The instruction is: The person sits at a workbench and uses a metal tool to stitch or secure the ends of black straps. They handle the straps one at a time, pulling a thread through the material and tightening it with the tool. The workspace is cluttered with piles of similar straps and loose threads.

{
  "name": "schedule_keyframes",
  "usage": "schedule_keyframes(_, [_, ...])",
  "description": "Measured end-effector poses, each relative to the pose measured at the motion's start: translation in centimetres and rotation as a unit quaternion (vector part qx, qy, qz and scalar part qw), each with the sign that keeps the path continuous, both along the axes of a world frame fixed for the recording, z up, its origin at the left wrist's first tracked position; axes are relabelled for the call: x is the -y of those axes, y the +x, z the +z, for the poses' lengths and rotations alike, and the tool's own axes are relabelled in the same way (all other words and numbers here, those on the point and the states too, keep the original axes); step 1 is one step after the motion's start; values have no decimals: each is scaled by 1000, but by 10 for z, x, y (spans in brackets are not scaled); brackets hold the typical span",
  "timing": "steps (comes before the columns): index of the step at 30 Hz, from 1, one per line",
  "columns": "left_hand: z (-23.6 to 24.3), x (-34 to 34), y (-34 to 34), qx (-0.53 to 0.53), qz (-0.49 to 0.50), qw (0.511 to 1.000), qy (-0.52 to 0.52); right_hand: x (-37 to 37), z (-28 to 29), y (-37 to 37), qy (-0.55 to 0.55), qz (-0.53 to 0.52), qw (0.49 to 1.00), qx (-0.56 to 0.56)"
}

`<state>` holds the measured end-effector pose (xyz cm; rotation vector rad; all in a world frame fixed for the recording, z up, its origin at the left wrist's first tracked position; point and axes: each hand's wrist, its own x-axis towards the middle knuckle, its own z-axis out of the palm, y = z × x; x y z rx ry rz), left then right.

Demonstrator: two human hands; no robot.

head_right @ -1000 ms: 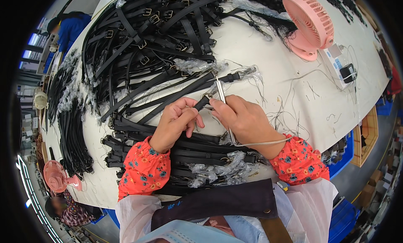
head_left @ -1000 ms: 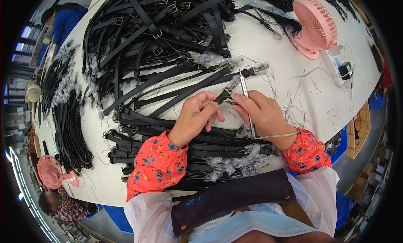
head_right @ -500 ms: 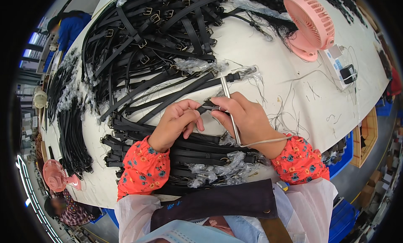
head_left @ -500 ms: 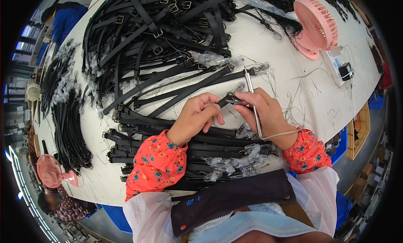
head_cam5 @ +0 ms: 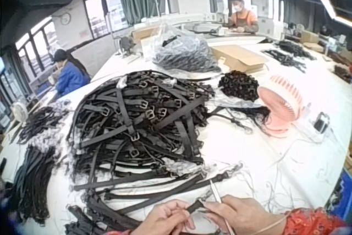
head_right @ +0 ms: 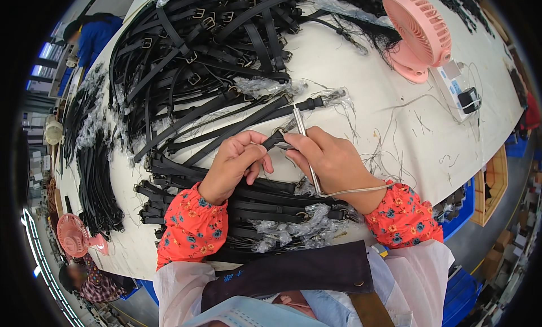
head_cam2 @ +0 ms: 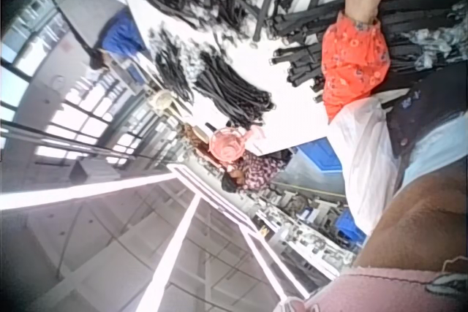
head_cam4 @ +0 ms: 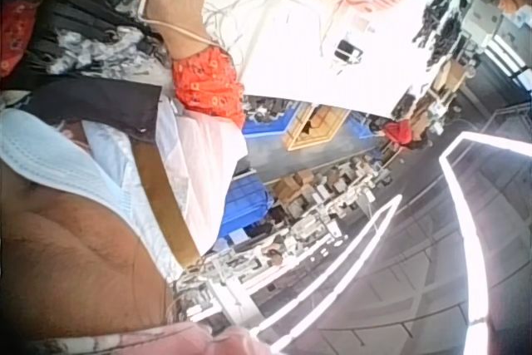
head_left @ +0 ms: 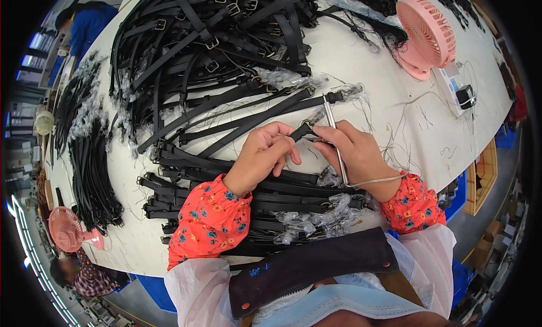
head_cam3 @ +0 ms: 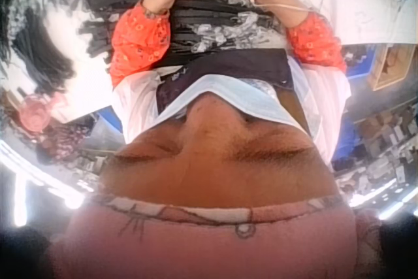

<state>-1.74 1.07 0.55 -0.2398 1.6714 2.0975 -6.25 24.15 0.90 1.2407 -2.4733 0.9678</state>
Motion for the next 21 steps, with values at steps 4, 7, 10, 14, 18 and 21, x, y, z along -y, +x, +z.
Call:
schedule_keyframes(4, [1, 0, 0, 3, 0, 1000, 0, 0, -1, 1, 12, -3, 1000, -2])
schedule_keyframes(7, [0, 0, 0, -1, -2, 1000, -1, 1, -1, 1, 17, -6, 1000, -15])
schedule_keyframes(10, [-2, 0, 1, -6, 0, 1000, -2, 1, 1, 1, 17, -5, 1000, -19])
schedule_keyframes(14, [1, 0, 1, -3, -4, 1000, -1, 2, -3, 2, -23, -1, 999, 34])
schedule_keyframes(18, [3, 1, 0, -3, -18, 1000, 2, 3, -1, 3, -69, 9, 994, 81])
schedule_keyframes(21, [3, 2, -1, 1, -25, 1000, 2, 3, -1, 3, -77, 12, 993, 83])
